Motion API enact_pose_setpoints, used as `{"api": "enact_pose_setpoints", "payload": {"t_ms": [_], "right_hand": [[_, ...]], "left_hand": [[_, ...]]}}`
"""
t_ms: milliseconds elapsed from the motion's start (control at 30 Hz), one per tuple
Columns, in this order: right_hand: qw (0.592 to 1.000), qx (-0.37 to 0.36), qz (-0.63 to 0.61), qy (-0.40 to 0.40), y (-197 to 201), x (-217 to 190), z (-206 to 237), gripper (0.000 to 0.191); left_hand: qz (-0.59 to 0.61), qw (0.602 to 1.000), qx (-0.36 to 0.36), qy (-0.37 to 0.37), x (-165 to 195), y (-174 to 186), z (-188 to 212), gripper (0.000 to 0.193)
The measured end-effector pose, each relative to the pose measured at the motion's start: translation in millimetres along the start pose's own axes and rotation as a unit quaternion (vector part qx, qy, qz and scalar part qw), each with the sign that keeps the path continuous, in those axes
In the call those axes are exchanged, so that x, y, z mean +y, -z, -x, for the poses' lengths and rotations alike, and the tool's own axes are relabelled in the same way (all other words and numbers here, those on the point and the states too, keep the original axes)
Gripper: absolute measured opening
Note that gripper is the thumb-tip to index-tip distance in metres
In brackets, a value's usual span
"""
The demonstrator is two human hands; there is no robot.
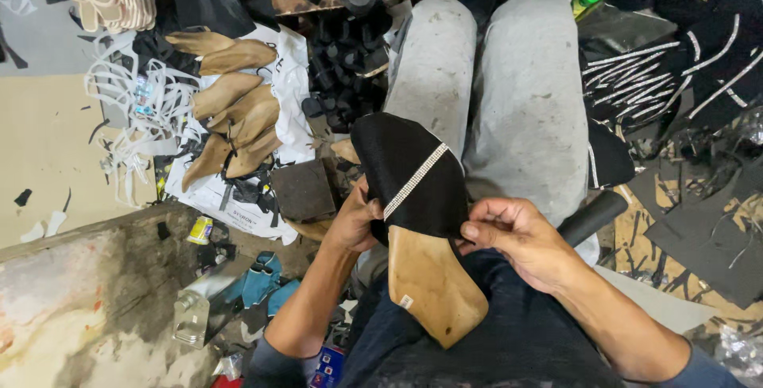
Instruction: The person assembles a black slip-on shoe by placing a wooden shoe last inside, then using a hammer to tap the shoe material around the last. They repeatedly adjust the shoe and tap it to secure the fit, then remove the last and place the finished shoe on a shelf.
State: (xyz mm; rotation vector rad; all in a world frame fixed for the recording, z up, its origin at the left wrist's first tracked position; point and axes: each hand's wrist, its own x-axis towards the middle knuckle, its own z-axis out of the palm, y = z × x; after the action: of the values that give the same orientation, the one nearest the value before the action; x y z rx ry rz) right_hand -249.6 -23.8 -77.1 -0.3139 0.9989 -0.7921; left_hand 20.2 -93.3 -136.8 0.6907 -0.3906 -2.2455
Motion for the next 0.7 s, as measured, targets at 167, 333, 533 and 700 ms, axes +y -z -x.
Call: {"api": "enact_pose_setpoints", "payload": {"t_ms": [167,333,533,700], "right_hand": [[0.999,-0.023,0.033,0.002,-3,-10,1,0.011],[0.998,-0.028,0.047,-0.014,-10,-16,-1,0.013],[0.997,-0.022,0.077,-0.023,-13,-19,-3,0.012],[0.996,-0.041,0.045,-0.058,-3,-9,-13,0.023]], "left_hand": [[0.003,1.0,-0.03,-0.005,-11,18,-1,0.074],[0.003,1.0,-0.013,-0.016,-21,33,3,0.083],[0.043,0.999,-0.011,0.006,-32,49,7,0.092],[0.05,0.998,-0.023,0.017,-38,69,5,0.092]]}}
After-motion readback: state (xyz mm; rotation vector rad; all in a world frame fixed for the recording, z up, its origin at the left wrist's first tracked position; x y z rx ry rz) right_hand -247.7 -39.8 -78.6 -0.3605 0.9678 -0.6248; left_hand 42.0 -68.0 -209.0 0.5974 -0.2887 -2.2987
